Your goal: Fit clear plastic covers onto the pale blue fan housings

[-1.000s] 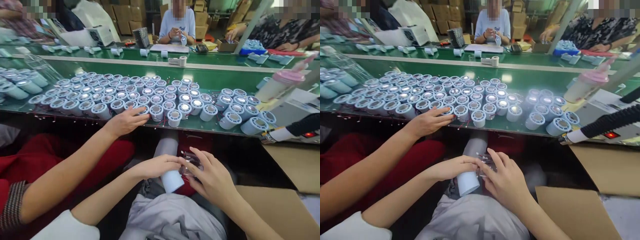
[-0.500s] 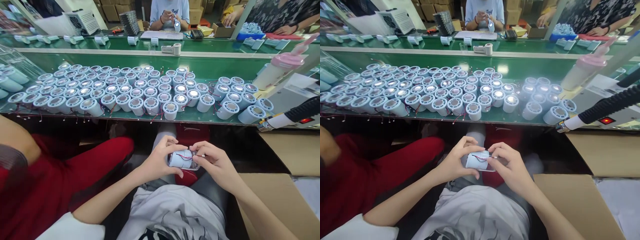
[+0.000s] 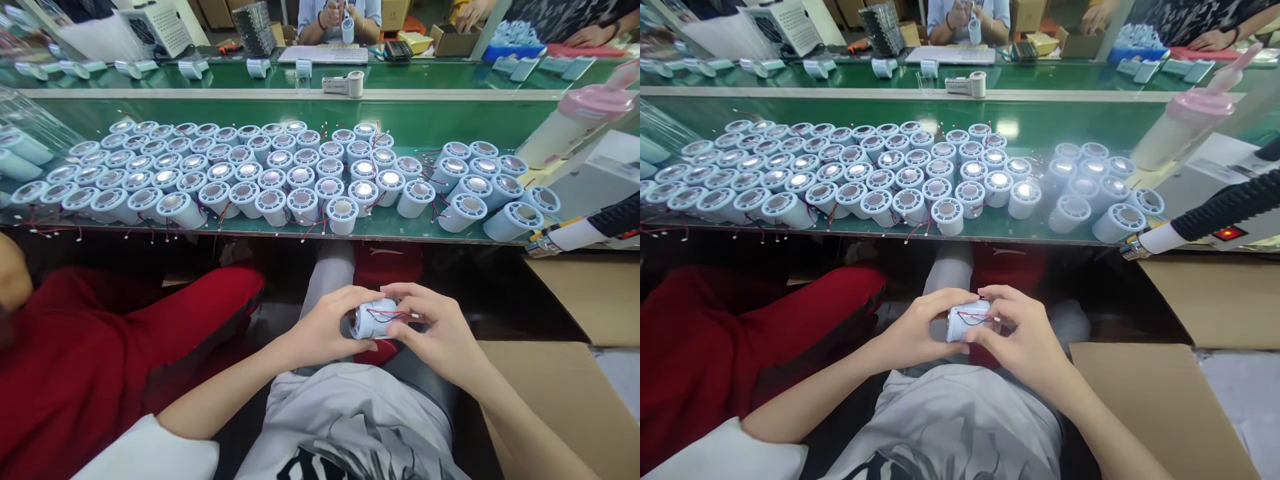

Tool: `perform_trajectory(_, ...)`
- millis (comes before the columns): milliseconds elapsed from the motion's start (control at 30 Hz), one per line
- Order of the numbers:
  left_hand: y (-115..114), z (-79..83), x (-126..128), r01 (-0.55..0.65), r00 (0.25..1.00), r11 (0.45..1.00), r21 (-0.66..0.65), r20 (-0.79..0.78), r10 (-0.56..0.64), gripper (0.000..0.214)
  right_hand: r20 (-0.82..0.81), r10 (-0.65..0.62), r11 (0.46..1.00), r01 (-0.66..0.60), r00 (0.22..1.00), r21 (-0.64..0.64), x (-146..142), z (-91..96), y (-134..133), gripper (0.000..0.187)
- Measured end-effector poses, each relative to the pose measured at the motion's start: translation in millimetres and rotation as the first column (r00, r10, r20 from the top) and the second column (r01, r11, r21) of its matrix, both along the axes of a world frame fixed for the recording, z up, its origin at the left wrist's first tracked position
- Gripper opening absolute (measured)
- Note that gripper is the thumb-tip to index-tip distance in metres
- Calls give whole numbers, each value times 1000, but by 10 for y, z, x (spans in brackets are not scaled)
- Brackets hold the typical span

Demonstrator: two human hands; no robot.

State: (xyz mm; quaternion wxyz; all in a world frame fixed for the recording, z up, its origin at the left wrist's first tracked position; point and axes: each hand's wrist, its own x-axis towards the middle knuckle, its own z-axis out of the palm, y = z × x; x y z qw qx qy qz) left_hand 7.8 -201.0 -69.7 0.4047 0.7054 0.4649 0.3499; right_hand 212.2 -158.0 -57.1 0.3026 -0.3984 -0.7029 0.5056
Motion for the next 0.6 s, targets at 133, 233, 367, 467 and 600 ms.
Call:
perform_trajectory(133,3,-52,-12,0,999,999,44,44,-2,66,-39,-74,996,72,996,-43,-23,-8,36,40)
perform_trajectory(233,-3,-57,-49,-14,991,998,-53,129,21,65,-177,-91,960,39,980,-278,33,-31,112,38)
perform_trajectory(367,-24,-28,-73,-30,940,959,-282,318,123,69,-217,140,978,-169,966,-124,105,-29,138,27)
perform_trajectory(467,-34,12,-73,30,884,914,-404,438,164,68,22,232,950,-231,973,210,131,-32,92,35)
perform_trajectory(600,-30,99,-90,86,889,885,-458,436,140,71,82,188,949,-203,979,241,173,-74,33,40)
